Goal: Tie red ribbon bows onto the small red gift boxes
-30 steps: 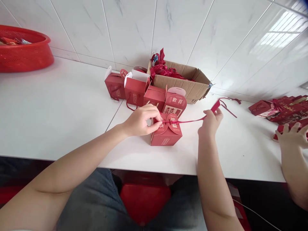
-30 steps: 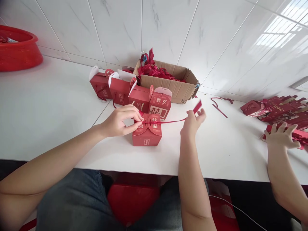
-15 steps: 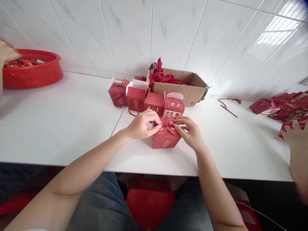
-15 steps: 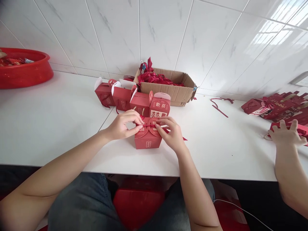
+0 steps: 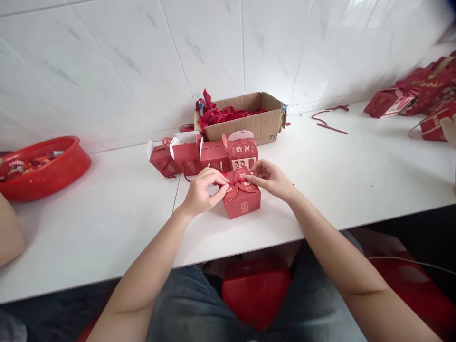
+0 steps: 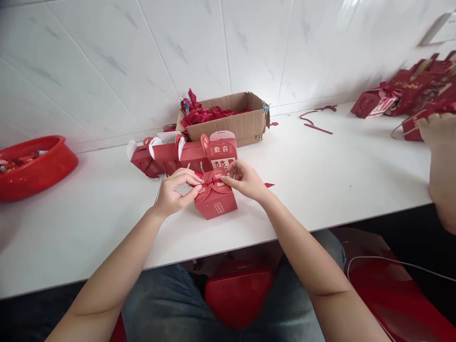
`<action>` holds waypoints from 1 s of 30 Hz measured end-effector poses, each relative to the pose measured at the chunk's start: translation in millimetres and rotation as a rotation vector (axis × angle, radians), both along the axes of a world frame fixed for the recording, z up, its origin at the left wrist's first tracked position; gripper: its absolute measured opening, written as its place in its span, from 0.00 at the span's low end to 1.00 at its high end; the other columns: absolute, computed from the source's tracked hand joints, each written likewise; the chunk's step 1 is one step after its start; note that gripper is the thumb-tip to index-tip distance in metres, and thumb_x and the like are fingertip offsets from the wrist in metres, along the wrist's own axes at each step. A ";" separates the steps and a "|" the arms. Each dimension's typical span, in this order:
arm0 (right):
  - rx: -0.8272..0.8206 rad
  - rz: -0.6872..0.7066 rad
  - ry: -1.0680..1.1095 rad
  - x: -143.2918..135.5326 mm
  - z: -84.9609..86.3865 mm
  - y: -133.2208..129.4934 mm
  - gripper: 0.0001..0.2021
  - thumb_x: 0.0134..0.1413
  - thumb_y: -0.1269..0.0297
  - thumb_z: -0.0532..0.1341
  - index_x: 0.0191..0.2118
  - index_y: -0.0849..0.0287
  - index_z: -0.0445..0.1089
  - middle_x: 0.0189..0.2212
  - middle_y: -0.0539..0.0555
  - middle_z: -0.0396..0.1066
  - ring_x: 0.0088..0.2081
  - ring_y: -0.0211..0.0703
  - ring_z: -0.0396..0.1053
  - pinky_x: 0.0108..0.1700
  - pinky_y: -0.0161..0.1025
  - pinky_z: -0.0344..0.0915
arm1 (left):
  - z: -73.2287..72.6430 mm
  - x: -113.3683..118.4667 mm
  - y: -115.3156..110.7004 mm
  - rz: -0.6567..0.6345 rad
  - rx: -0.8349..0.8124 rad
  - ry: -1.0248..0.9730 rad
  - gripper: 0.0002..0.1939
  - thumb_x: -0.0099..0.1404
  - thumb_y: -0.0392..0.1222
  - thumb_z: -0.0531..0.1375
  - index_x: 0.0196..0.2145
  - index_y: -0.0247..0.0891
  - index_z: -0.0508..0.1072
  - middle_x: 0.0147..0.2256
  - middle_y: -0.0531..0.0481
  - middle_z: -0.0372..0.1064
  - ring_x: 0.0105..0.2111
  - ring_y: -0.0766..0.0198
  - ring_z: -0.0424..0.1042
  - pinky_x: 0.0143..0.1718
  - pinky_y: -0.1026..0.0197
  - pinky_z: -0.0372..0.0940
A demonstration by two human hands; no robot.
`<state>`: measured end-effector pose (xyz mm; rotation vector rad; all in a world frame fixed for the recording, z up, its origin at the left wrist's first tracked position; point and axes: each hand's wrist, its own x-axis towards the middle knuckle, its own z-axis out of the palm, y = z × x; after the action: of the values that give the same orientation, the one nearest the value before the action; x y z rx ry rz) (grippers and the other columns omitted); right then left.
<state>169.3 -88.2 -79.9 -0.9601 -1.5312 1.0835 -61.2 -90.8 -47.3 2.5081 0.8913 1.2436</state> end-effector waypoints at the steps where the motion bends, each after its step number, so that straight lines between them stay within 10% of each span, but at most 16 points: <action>1: -0.003 0.009 -0.002 0.0 -0.2 0.7 0.18 0.48 0.50 0.67 0.34 0.57 0.62 0.25 0.45 0.62 0.24 0.32 0.58 0.27 0.34 0.59 | 0.3 -0.4 0.2 -0.001 0.004 0.007 0.05 0.60 0.37 0.61 0.26 0.39 0.70 0.31 0.48 0.74 0.35 0.61 0.73 0.43 0.51 0.70; 10: -0.026 -0.025 -0.049 -1.9 1.9 0.5 0.22 0.47 0.42 0.64 0.29 0.57 0.61 0.23 0.47 0.63 0.26 0.36 0.62 0.28 0.36 0.59 | 5.8 0.9 0.5 0.007 0.051 0.079 0.06 0.62 0.38 0.59 0.27 0.39 0.69 0.30 0.48 0.73 0.34 0.61 0.72 0.38 0.54 0.70; 18: -0.137 0.050 -0.557 7.6 44.9 -8.9 0.28 0.59 0.39 0.50 0.22 0.60 0.63 0.24 0.52 0.66 0.25 0.36 0.59 0.29 0.38 0.55 | 3.3 -3.5 0.7 0.217 0.243 0.141 0.08 0.59 0.41 0.62 0.24 0.40 0.70 0.44 0.44 0.72 0.47 0.52 0.63 0.45 0.48 0.64; 24: -0.167 0.245 -0.592 21.4 56.3 0.6 0.22 0.54 0.44 0.59 0.24 0.59 0.65 0.19 0.47 0.59 0.21 0.32 0.56 0.26 0.35 0.56 | 1.6 -4.2 2.3 -0.012 -0.107 0.075 0.08 0.68 0.39 0.55 0.29 0.39 0.65 0.43 0.45 0.71 0.44 0.58 0.71 0.47 0.52 0.65; 30: -0.175 0.261 -0.544 29.2 51.6 7.6 0.19 0.50 0.47 0.64 0.25 0.59 0.65 0.20 0.46 0.56 0.22 0.32 0.53 0.23 0.34 0.54 | -0.4 -4.9 3.5 -0.069 -0.119 0.100 0.08 0.68 0.39 0.54 0.30 0.38 0.65 0.48 0.41 0.67 0.49 0.57 0.70 0.50 0.51 0.66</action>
<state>198.5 -80.6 -28.3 -1.2731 -2.0724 1.2146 -66.1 -87.3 -47.7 2.5024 0.8651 1.0221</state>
